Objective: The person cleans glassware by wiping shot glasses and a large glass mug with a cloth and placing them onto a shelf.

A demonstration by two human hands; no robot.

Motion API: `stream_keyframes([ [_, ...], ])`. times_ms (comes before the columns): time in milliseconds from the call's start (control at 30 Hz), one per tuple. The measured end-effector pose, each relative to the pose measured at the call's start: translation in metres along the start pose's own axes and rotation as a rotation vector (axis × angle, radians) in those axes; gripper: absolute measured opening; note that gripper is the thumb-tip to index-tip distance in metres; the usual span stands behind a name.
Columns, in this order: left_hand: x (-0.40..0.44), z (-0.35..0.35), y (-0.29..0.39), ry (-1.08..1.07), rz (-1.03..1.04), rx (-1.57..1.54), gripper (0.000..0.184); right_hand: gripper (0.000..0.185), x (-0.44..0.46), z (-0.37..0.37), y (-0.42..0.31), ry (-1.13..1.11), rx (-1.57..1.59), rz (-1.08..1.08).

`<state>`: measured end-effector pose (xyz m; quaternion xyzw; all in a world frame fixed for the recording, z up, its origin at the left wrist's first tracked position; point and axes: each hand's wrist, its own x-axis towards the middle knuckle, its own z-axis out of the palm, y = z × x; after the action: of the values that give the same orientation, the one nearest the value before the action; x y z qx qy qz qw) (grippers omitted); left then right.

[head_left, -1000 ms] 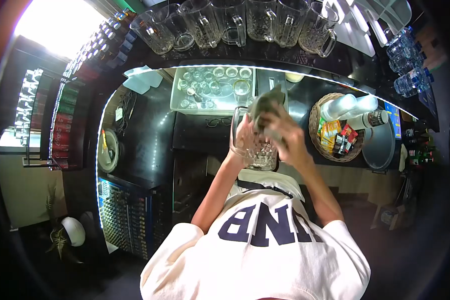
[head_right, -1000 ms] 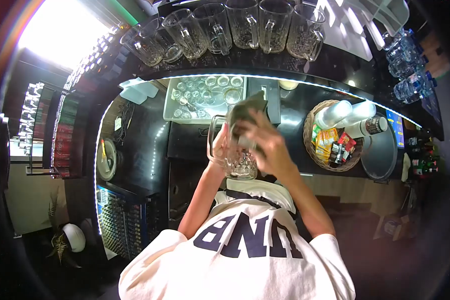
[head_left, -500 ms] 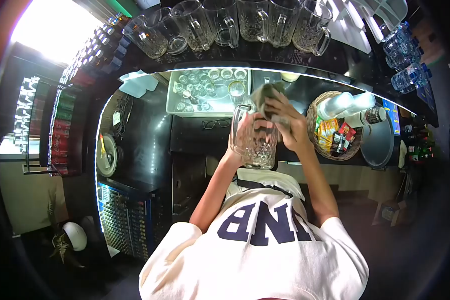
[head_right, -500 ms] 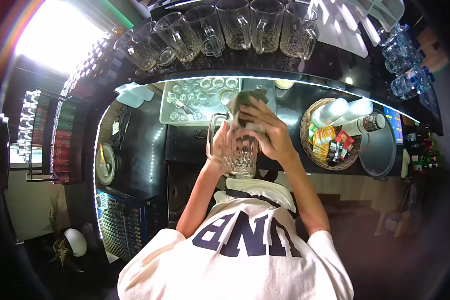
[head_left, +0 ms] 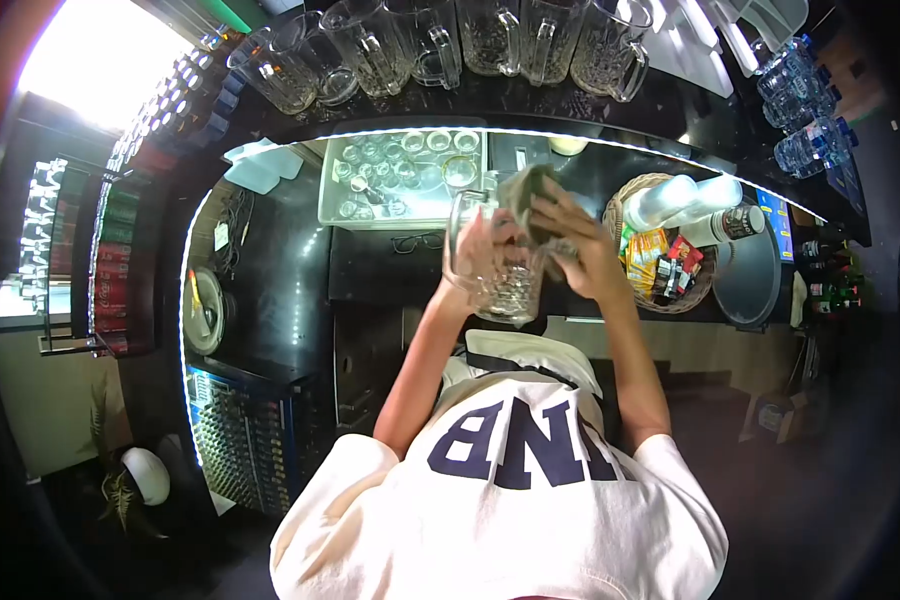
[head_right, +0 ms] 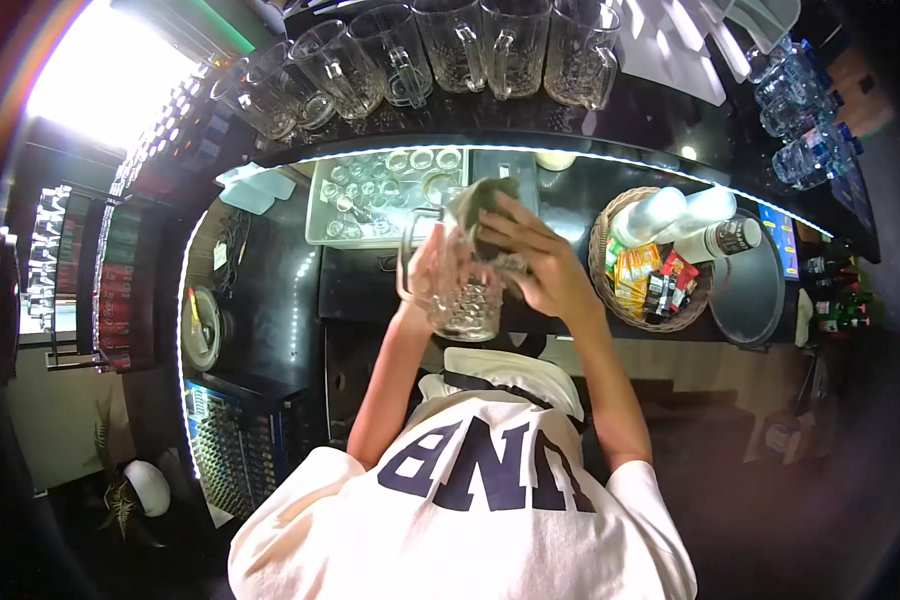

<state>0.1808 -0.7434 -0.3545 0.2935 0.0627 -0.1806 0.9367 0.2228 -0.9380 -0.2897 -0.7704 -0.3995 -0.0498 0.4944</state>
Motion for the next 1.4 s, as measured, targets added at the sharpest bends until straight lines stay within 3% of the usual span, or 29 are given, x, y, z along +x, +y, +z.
stream_keyframes([
  [33,0.002,0.003,-0.003,0.002,-0.05,-0.046,0.058,0.032,0.002,0.004,-0.001,0.02,-0.043,-0.028],
  [133,0.001,0.01,-0.011,0.125,0.167,-0.054,0.06,0.033,-0.003,0.021,-0.015,-0.016,-0.137,-0.093],
  [200,-0.002,0.0,0.007,-0.002,-0.055,-0.154,0.06,0.034,-0.02,0.031,-0.027,-0.158,-0.135,-0.146],
  [267,0.001,0.019,0.01,0.078,0.004,-0.169,0.06,0.039,-0.04,0.035,-0.032,-0.225,-0.01,-0.178],
  [300,0.008,-0.009,0.003,-0.049,0.064,-0.06,0.061,0.037,-0.046,0.032,-0.033,-0.256,-0.004,-0.169],
  [433,0.002,0.0,0.004,-0.072,0.011,-0.057,0.065,0.028,-0.054,0.023,-0.011,-0.112,0.094,-0.131],
  [533,-0.003,0.026,-0.001,-0.023,-0.069,-0.066,0.062,0.027,-0.039,0.007,0.013,0.115,0.058,0.006],
  [600,0.0,0.03,-0.01,-0.115,-0.042,0.078,0.065,0.024,-0.019,0.003,-0.006,0.321,0.253,0.231],
  [667,-0.004,0.042,-0.008,-0.04,-0.013,0.113,0.064,0.025,-0.014,0.013,-0.018,0.318,0.154,0.192],
  [733,0.001,0.021,-0.017,0.106,0.076,-0.033,0.063,0.028,-0.02,0.009,-0.03,0.199,-0.111,-0.004],
  [767,0.004,0.011,-0.013,0.105,0.022,0.002,0.061,0.027,-0.032,0.015,-0.036,0.117,-0.102,-0.034],
  [800,0.005,0.017,-0.005,-0.094,-0.126,-0.321,0.06,0.026,-0.045,0.024,-0.039,0.036,-0.093,-0.066],
  [900,0.005,0.013,0.002,-0.183,-0.048,-0.182,0.067,0.028,-0.076,0.03,-0.036,-0.034,0.112,-0.149],
  [1000,0.003,0.015,0.005,-0.209,0.005,-0.045,0.072,0.039,-0.146,0.071,0.024,0.525,1.377,0.319],
  [1100,0.002,0.025,0.008,-0.248,-0.013,-0.063,0.073,0.048,-0.094,0.032,0.008,0.837,1.318,0.844],
  [1200,0.007,0.029,0.003,-0.142,0.068,0.074,0.073,0.049,-0.091,0.023,0.006,0.709,1.543,0.8],
  [1233,0.008,0.03,-0.002,-0.133,0.059,-0.026,0.073,0.048,-0.085,0.031,0.007,0.75,1.546,0.835],
  [1400,0.001,0.046,-0.018,0.051,0.163,0.221,0.061,0.053,-0.072,0.066,-0.013,0.517,1.639,0.82],
])
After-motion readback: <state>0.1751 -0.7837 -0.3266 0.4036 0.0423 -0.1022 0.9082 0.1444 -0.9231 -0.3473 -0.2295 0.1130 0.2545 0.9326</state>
